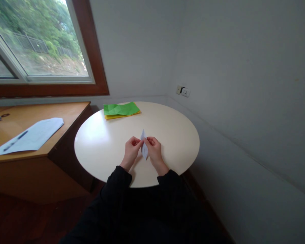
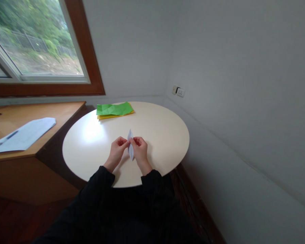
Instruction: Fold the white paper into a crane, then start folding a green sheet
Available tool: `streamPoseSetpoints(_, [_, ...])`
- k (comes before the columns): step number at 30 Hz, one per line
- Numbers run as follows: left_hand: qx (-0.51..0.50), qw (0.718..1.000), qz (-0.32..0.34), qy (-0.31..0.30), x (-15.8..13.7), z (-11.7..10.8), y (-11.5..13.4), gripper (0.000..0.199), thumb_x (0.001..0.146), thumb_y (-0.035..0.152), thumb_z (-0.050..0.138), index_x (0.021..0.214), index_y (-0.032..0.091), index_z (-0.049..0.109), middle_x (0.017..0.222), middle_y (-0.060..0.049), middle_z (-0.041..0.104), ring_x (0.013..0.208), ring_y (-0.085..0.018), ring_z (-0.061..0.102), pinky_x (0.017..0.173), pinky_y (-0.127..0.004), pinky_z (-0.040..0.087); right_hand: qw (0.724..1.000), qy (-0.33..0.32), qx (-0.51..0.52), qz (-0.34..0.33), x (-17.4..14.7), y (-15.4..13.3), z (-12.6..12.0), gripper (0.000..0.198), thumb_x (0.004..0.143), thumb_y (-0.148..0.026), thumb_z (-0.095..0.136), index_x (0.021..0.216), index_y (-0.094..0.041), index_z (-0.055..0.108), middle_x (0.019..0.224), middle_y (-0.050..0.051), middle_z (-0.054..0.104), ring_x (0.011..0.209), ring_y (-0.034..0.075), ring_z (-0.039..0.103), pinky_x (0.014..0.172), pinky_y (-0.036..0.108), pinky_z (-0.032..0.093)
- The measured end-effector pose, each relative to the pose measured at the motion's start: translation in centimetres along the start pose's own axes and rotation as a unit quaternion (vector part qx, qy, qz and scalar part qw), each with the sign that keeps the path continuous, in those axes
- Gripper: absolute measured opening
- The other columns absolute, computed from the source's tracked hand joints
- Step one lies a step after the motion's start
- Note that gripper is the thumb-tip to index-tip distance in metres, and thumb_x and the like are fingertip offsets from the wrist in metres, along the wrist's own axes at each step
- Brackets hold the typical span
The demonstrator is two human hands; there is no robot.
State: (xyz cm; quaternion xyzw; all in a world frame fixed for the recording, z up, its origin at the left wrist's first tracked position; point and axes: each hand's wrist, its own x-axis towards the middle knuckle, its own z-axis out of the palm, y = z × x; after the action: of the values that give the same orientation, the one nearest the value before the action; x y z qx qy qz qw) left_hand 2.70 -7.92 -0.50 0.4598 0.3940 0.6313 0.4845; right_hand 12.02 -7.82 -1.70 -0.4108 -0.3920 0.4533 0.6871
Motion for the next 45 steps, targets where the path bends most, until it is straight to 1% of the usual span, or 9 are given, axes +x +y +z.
streamPoseSetpoints(8, [0.08,0.996,0.039,-0.028,-0.4,0.2,0.4,0.02,0.062,0.021,0.071,0.058,0.017,0.052,0.056,0.004,0.051,0.053,-0.009,0.046,0.053,-0.023,0.035,0.997,0.019,-0.065,-0.046,0.1,-0.1,-0.3,0.016,0.071,-0.032,0.059,0.065,-0.019,0.053,0.064,-0.003,0.054,0.062,0.012,0.051,0.062,0.025,0.042])
streamPoseSetpoints(11, [0.01,1.0,-0.003,-0.029,-0.3,0.3,0.2,0.024,0.06,0.022,0.072,0.071,0.018,0.051,0.055,0.006,0.053,0.052,-0.009,0.049,0.055,-0.023,0.038,0.993,0.012,-0.093,-0.07,0.0,-0.1,-0.2,0.014,0.073,-0.031,0.058,0.066,-0.019,0.053,0.064,-0.002,0.055,0.063,0.013,0.052,0.062,0.026,0.043])
streamPoseSetpoints(14, [-0.051,0.996,-0.063,-0.042,-0.1,0.3,0.1,0.033,0.059,0.027,0.074,0.082,0.018,0.053,0.055,0.005,0.056,0.055,-0.011,0.054,0.06,-0.026,0.042,0.99,0.009,-0.11,-0.09,-0.1,-0.1,-0.1,0.011,0.075,-0.03,0.057,0.076,-0.019,0.059,0.075,0.001,0.062,0.072,0.016,0.057,0.069,0.028,0.046])
streamPoseSetpoints(19, [-0.066,0.991,-0.087,-0.08,-0.3,0.3,0.5,0.03,0.061,0.031,0.074,0.082,0.012,0.064,0.072,-0.003,0.064,0.066,-0.013,0.058,0.066,-0.027,0.044,0.973,-0.002,-0.17,-0.155,-0.4,-0.2,-0.1,0.024,0.08,-0.028,0.054,0.098,-0.02,0.067,0.099,0.007,0.067,0.092,0.019,0.06,0.086,0.034,0.047])
streamPoseSetpoints(27, [-0.165,0.975,-0.135,-0.058,-0.1,0.1,0.4,0.03,0.059,0.034,0.078,0.08,0.014,0.069,0.077,-0.003,0.066,0.068,-0.011,0.057,0.064,-0.023,0.043,0.944,-0.056,-0.241,-0.219,-0.4,0.9,0.0,0.03,0.086,-0.032,0.049,0.109,-0.025,0.067,0.107,0.007,0.065,0.103,0.02,0.057,0.094,0.037,0.044])
streamPoseSetpoints(32, [-0.19,0.968,-0.153,-0.053,0.3,-0.2,0.1,0.032,0.058,0.035,0.08,0.078,0.013,0.069,0.077,-0.004,0.067,0.069,-0.011,0.058,0.066,-0.023,0.044,0.95,-0.053,-0.225,-0.208,-0.5,0.9,0.0,0.025,0.083,-0.032,0.053,0.099,-0.024,0.071,0.103,0.007,0.064,0.102,0.02,0.056,0.091,0.037,0.046])
streamPoseSetpoints(38, [-0.145,0.975,-0.142,-0.091,0.1,-0.2,0.2,0.033,0.057,0.037,0.081,0.075,0.012,0.07,0.073,-0.004,0.066,0.07,-0.013,0.058,0.066,-0.024,0.044,0.972,-0.023,-0.17,-0.158,-0.7,-0.3,-0.1,0.016,0.078,-0.032,0.059,0.076,-0.018,0.066,0.093,0.007,0.06,0.092,0.019,0.057,0.069,0.029,0.05])
streamPoseSetpoints(42, [-0.125,0.978,-0.135,-0.102,0.0,-0.1,0.3,0.032,0.056,0.038,0.08,0.072,0.012,0.07,0.07,-0.004,0.065,0.069,-0.014,0.059,0.065,-0.025,0.043,0.985,-0.016,-0.127,-0.118,-0.7,-0.5,0.1,0.019,0.077,-0.035,0.059,0.069,-0.018,0.059,0.085,0.005,0.061,0.085,0.017,0.058,0.067,0.028,0.049])
streamPoseSetpoints(45, [-0.121,0.978,-0.134,-0.104,0.0,-0.1,0.5,0.033,0.056,0.038,0.08,0.072,0.012,0.07,0.069,-0.004,0.064,0.069,-0.013,0.058,0.063,-0.024,0.043,0.987,-0.02,-0.11,-0.113,-0.6,-0.4,0.1,0.019,0.077,-0.035,0.058,0.07,-0.017,0.057,0.078,0.003,0.061,0.077,0.016,0.059,0.067,0.028,0.049])
